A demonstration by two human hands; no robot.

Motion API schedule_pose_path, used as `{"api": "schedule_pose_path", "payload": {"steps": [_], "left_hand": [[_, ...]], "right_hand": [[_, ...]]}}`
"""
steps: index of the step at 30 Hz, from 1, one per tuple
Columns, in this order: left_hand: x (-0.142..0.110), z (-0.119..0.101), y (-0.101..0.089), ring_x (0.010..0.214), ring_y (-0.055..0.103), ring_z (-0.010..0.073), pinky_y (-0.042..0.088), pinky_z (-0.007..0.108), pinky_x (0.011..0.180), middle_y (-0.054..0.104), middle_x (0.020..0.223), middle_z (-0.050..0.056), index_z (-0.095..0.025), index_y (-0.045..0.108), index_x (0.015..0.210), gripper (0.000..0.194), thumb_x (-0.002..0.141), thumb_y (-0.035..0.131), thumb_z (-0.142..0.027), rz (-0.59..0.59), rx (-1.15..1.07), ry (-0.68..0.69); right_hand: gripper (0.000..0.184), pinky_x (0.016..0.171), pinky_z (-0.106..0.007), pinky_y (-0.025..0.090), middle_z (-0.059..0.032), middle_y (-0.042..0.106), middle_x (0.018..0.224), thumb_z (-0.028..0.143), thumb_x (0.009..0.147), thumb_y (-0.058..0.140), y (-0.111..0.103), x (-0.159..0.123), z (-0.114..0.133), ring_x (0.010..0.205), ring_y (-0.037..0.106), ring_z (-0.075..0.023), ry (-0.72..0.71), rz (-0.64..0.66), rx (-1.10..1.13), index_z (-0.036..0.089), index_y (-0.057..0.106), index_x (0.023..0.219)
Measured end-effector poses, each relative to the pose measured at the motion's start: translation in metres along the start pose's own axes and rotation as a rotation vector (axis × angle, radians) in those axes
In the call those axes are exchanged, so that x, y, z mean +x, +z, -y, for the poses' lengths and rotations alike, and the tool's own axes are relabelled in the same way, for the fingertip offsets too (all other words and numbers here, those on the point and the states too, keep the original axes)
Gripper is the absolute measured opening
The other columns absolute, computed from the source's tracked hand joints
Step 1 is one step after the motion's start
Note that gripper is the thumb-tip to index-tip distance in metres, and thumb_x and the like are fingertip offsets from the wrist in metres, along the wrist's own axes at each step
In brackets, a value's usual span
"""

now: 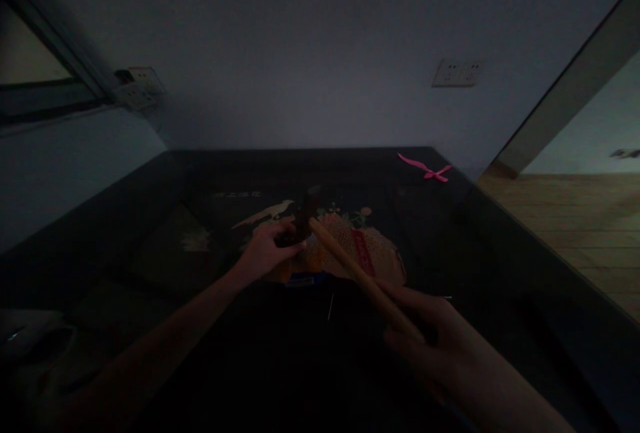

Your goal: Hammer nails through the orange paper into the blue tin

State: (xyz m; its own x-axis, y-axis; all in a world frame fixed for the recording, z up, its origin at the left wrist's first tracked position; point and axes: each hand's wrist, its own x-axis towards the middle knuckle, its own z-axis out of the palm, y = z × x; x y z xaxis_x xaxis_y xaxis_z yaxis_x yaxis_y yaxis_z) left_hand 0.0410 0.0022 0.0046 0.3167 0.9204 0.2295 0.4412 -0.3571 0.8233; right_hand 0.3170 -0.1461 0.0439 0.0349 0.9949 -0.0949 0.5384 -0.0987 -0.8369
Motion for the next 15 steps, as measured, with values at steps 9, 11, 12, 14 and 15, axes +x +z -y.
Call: {"api": "schedule_pose_path", "payload": {"steps": [9,11,12,14,15], "left_hand": [[0.0004,0.0,-0.0006,0.073,0.067,0.0163,0.052,0.028,0.07,0.071,0.077,0.002,-0.016,0.066,0.077,0.006,0.074,0.068,-0.021,0.015,0.009,0.003],[0.0003,-0.0005,-0.001,0.074,0.067,0.0168,0.052,0.028,0.069,0.072,0.077,0.002,-0.016,0.067,0.078,0.006,0.073,0.068,-0.02,0.015,0.035,-0.002],[0.0004,-0.0006,-0.0011,0.074,0.067,0.0169,0.052,0.027,0.068,0.072,0.077,0.001,-0.016,0.067,0.078,0.006,0.073,0.068,-0.019,0.014,0.04,-0.002],[0.0006,-0.0005,-0.0011,0.073,0.067,0.0165,0.052,0.027,0.068,0.072,0.076,0.001,-0.016,0.067,0.078,0.005,0.073,0.068,-0.018,0.012,0.046,0.003],[0.0007,-0.0003,-0.0011,0.073,0.067,0.0163,0.052,0.027,0.068,0.072,0.076,0.001,-0.016,0.067,0.077,0.004,0.074,0.068,-0.018,0.01,0.05,0.01]], "right_hand": [[0.051,0.073,-0.034,0.061,-0.0059,0.075,0.106,0.05,0.071,0.071,0.0081,-0.0079,0.001,0.099,0.067,-0.0323,0.059,-0.091,0.047,0.029,0.07,0.117],[0.049,0.074,-0.035,0.06,-0.0063,0.074,0.108,0.048,0.07,0.073,0.0094,-0.0073,0.0014,0.101,0.066,-0.0327,0.061,-0.081,0.056,0.028,0.072,0.114],[0.048,0.075,-0.035,0.06,-0.0064,0.074,0.108,0.048,0.07,0.073,0.0094,-0.0068,0.0013,0.1,0.066,-0.0323,0.059,-0.066,0.064,0.028,0.072,0.114],[0.049,0.075,-0.036,0.059,-0.0069,0.074,0.108,0.048,0.072,0.071,0.0077,-0.0054,-0.0005,0.097,0.067,-0.0315,0.055,-0.041,0.077,0.027,0.071,0.116],[0.051,0.075,-0.036,0.059,-0.0072,0.074,0.108,0.048,0.073,0.07,0.0061,-0.0046,-0.0023,0.097,0.067,-0.0314,0.051,-0.024,0.078,0.026,0.069,0.119]]}}
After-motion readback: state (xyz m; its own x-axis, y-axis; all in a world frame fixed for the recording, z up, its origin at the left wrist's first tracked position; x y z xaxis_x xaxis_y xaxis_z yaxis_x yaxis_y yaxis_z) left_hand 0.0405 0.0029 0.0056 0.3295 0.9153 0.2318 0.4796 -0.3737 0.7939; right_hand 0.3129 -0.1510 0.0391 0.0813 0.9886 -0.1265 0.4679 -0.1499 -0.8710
